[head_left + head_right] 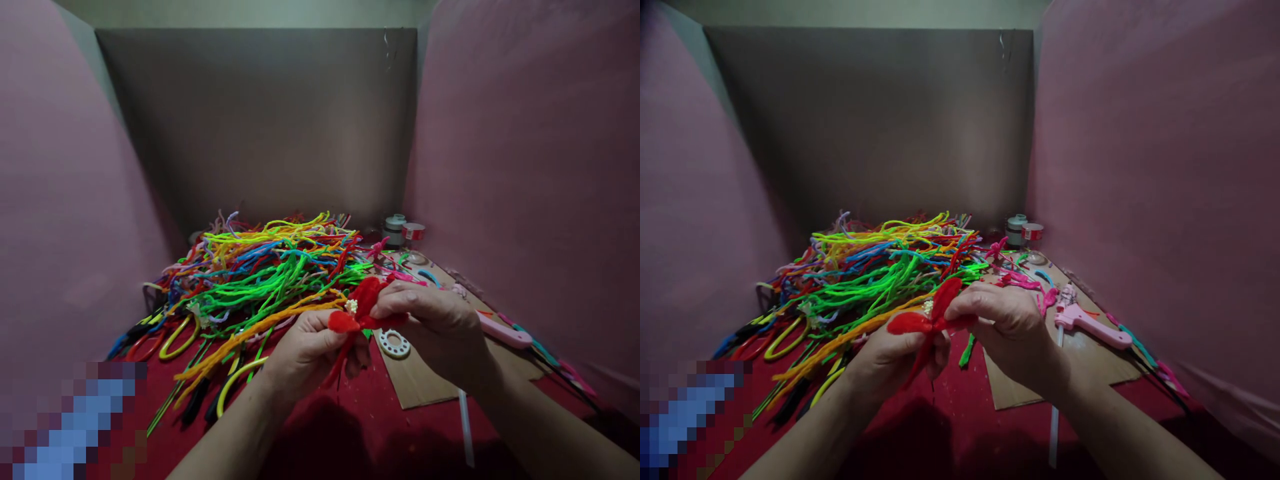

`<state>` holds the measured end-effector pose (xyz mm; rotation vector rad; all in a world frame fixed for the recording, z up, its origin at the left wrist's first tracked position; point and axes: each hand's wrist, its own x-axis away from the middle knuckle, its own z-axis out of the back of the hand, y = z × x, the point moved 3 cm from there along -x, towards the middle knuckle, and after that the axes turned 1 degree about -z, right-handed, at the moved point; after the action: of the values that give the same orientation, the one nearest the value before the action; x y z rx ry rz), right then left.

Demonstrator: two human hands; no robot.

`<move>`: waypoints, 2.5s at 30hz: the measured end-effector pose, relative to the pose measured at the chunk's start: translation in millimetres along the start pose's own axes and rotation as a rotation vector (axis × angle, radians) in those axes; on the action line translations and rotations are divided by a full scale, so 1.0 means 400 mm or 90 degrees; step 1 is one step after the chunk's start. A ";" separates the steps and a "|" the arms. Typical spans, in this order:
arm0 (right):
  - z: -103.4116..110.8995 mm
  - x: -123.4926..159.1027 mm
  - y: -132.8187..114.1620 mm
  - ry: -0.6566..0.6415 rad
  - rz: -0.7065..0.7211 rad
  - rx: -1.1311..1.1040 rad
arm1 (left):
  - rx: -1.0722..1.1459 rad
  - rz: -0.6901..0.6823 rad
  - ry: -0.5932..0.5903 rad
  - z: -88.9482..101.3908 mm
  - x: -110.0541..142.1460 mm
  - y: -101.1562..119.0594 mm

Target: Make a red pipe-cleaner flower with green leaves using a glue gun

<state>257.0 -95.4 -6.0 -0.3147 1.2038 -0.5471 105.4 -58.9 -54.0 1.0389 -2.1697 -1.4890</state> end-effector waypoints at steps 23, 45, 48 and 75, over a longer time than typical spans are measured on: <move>-0.016 0.027 -0.002 0.064 0.008 0.184 | 0.018 -0.003 0.039 -0.007 -0.007 -0.008; -0.051 0.060 0.012 0.053 -0.179 -0.171 | -0.182 0.041 0.068 0.013 0.010 -0.014; -0.050 0.055 0.014 0.059 -0.163 -0.172 | -0.177 0.029 0.072 0.008 0.008 -0.014; -0.102 0.072 0.111 0.065 -0.479 -0.595 | 0.005 0.055 0.057 -0.036 0.002 0.002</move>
<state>236.3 -72.4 -65.2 -1.5917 1.3677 -0.6059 113.4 -69.0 -47.6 0.9812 -2.1317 -1.3707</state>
